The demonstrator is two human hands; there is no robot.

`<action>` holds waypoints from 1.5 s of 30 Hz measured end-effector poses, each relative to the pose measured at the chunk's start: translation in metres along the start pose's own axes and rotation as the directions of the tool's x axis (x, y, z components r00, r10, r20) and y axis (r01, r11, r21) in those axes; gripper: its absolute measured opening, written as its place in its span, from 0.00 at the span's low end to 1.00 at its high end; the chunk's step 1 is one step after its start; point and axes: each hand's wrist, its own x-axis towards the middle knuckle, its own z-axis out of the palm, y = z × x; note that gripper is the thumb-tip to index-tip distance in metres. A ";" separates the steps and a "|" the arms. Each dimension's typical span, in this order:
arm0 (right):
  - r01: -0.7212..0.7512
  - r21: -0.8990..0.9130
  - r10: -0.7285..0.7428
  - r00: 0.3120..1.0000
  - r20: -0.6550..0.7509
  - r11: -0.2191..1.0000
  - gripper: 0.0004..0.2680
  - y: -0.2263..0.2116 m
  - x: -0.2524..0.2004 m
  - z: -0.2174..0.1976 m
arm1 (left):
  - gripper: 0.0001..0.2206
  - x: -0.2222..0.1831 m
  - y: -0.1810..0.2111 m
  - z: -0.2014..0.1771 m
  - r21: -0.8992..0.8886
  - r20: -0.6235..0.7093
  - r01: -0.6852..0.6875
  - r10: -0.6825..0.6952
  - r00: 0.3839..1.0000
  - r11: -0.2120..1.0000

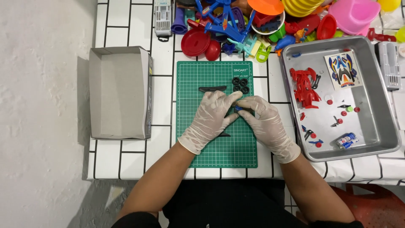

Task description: Assembling the chassis and internal mechanical parts of a toy car model.

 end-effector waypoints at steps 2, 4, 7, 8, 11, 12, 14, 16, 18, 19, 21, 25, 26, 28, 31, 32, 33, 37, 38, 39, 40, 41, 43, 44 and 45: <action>0.005 -0.013 -0.005 1.000 0.002 1.000 0.09 -0.002 0.000 0.001 | 0.25 0.000 0.002 0.004 0.023 -0.041 -0.012 0.013 0.999 1.000; 0.011 -0.026 -0.011 1.000 0.005 1.000 0.09 -0.002 0.000 0.000 | 0.23 0.000 0.003 0.006 0.046 -0.083 -0.023 0.027 0.996 0.999; -0.048 -0.010 0.048 0.999 0.009 0.999 0.09 -0.004 0.001 -0.001 | 0.18 -0.001 0.003 0.009 0.075 -0.090 -0.004 0.011 0.996 0.997; -0.085 0.003 0.085 0.996 0.019 0.996 0.09 -0.006 0.001 -0.001 | 0.16 -0.002 0.002 0.012 0.088 -0.081 0.005 0.002 0.997 0.996; -0.217 0.064 0.216 0.976 0.025 0.974 0.09 -0.008 0.001 0.001 | 0.13 -0.002 -0.001 0.016 0.094 -0.052 0.021 -0.016 0.998 0.995; -0.311 0.115 0.309 0.950 0.029 0.944 0.09 -0.008 0.001 0.003 | 0.12 -0.002 -0.001 0.017 0.088 -0.031 0.030 -0.027 0.999 0.996; -0.363 0.141 0.364 0.931 0.019 0.921 0.08 -0.006 0.003 0.003 | 0.12 -0.002 -0.001 0.016 0.090 -0.038 0.028 -0.024 0.999 0.996; -0.416 0.168 0.420 0.907 0.009 0.894 0.07 -0.006 0.004 0.004 | 0.12 -0.002 0.000 0.016 0.089 -0.043 0.025 -0.021 0.999 0.996; -0.507 0.171 0.510 0.860 0.030 0.845 0.07 -0.009 0.008 0.006 | 0.12 -0.002 0.000 0.016 0.108 -0.038 0.021 -0.017 0.999 0.994; -0.507 0.171 0.510 0.860 0.028 0.845 0.07 -0.008 0.009 0.006 | 0.12 -0.002 0.000 0.016 0.108 -0.038 0.020 -0.016 0.999 0.994; -0.574 0.176 0.575 0.816 0.051 0.800 0.07 -0.007 0.012 0.006 | 0.11 -0.003 -0.001 0.016 0.107 -0.028 0.027 -0.025 0.999 0.994; -0.589 0.163 0.589 0.806 0.055 0.791 0.08 -0.010 0.013 0.006 | 0.11 -0.001 0.000 0.015 0.088 -0.018 0.030 -0.028 0.999 0.996; -0.592 0.163 0.592 0.804 0.057 0.789 0.08 -0.010 0.013 0.006 | 0.10 0.000 0.000 0.016 0.087 -0.020 0.026 -0.024 1.000 0.996; -0.593 0.163 0.593 0.803 0.058 0.788 0.08 -0.008 0.014 0.006 | 0.10 -0.001 -0.002 0.018 0.086 -0.022 0.020 -0.019 1.000 0.996; -0.606 0.155 0.602 0.795 0.077 0.780 0.07 -0.006 0.016 0.005 | 0.08 0.000 -0.003 0.020 0.029 -0.007 0.023 -0.023 1.000 0.999; -0.612 0.156 0.608 0.790 0.081 0.775 0.07 -0.007 0.016 0.006 | 0.09 0.000 -0.003 0.020 0.043 -0.019 0.016 -0.015 1.000 0.999; -0.619 0.156 0.614 0.785 0.087 0.770 0.07 -0.008 0.017 0.006 | 0.09 -0.001 -0.003 0.021 0.058 -0.031 0.010 -0.008 0.999 0.998; -0.621 0.140 0.613 0.784 0.101 0.771 0.07 -0.006 0.017 0.004 | 0.09 -0.002 -0.004 0.023 0.030 -0.043 0.005 -0.004 0.999 1.000; -0.622 0.139 0.615 0.783 0.098 0.770 0.07 -0.003 0.017 0.004 | 0.09 -0.002 -0.004 0.023 0.031 -0.053 0.003 -0.001 0.999 1.000; -0.623 0.138 0.616 0.782 0.095 0.770 0.07 -0.001 0.017 0.005 | 0.08 -0.001 -0.004 0.022 0.032 -0.062 0.000 0.002 0.998 0.999; -0.623 0.137 0.615 0.782 0.099 0.770 0.07 -0.002 0.018 0.004 | 0.08 0.000 -0.004 0.022 0.034 -0.063 0.003 -0.001 0.998 0.999; -0.632 0.124 0.624 0.775 0.103 0.765 0.06 -0.003 0.019 0.004 | 0.08 0.000 -0.004 0.022 0.031 -0.050 0.001 0.001 0.999 1.000; -0.641 0.112 0.632 0.767 0.107 0.759 0.06 -0.006 0.021 0.004 | 0.09 0.000 -0.004 0.022 0.030 -0.035 -0.002 0.003 0.999 1.000; -0.639 0.105 0.630 0.769 0.108 0.762 0.06 -0.007 0.023 0.004 | 0.08 0.001 -0.004 0.022 0.041 -0.031 0.000 0.002 1.000 0.999; -0.640 0.096 0.631 0.768 0.108 0.763 0.06 -0.009 0.022 0.004 | 0.08 0.000 -0.003 0.023 0.048 -0.026 0.003 -0.002 1.000 0.999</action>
